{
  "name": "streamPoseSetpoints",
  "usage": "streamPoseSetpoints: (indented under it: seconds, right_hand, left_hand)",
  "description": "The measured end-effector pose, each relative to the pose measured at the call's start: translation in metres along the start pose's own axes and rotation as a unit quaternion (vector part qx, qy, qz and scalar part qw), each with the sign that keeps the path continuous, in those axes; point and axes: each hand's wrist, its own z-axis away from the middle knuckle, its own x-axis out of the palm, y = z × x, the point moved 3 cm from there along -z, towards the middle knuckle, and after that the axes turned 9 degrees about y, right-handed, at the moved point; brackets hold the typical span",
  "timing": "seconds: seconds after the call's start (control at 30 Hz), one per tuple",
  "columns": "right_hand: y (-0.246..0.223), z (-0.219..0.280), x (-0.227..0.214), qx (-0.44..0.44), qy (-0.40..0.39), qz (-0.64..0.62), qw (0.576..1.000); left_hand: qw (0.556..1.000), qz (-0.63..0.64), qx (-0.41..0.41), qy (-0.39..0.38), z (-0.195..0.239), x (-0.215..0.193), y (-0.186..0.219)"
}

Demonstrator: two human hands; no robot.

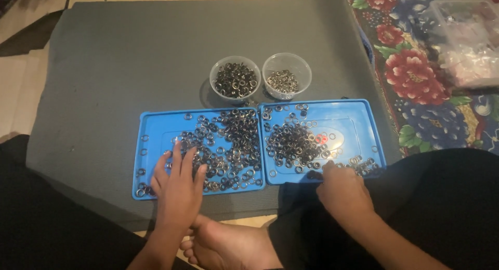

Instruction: The person sorts small metal rings from two blue trays into two separate clear bowls using their hands. They repeatedly pick up rings from the trays and place them into the bowls, occasionally spreading the rings out on the trays to continue the sorting process.

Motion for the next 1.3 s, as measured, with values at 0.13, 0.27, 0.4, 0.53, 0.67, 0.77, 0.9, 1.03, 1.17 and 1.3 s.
streamPoseSetpoints:
  seconds: [0.13,0.27,0.4,0.53,0.67,0.77,0.9,1.03,1.17,1.3]
  right_hand:
    - [0.007,-0.003,0.0,-0.008,0.009,-0.034,0.999]
    - [0.015,-0.022,0.017,-0.032,0.047,-0.043,0.997]
    - [-0.005,-0.031,-0.008,-0.007,0.002,-0.086,0.996]
    - [0.025,-0.071,-0.005,-0.027,0.092,-0.066,0.993]
    - [0.048,-0.098,0.025,0.121,0.08,-0.114,0.983]
    - [0.042,-0.105,0.066,0.212,0.053,-0.178,0.96]
    - [0.004,-0.075,0.076,0.235,0.125,-0.156,0.951]
    - [-0.043,-0.035,0.047,0.072,0.055,-0.251,0.964]
    - [-0.032,-0.033,0.035,-0.015,0.126,-0.262,0.957]
    - [0.022,-0.079,0.065,0.134,0.196,-0.171,0.956]
  left_hand:
    - [0.999,-0.021,0.026,-0.019,0.001,0.004,-0.001]
    - [0.997,-0.02,0.068,0.019,0.006,0.007,-0.001]
    - [0.996,-0.024,0.082,0.022,0.006,0.006,0.0]
    - [0.992,-0.032,0.11,0.049,0.009,0.007,0.0]
    - [0.997,-0.034,0.076,0.004,0.006,0.012,-0.003]
    - [0.998,-0.051,0.046,-0.015,0.006,0.005,-0.002]
    - [0.996,-0.041,0.014,-0.076,0.01,-0.012,0.005]
    - [0.994,-0.038,0.001,-0.098,0.005,-0.009,0.008]
    - [0.994,-0.05,0.016,-0.096,-0.001,-0.009,0.015]
    - [0.992,-0.06,-0.001,-0.113,0.0,-0.007,0.012]
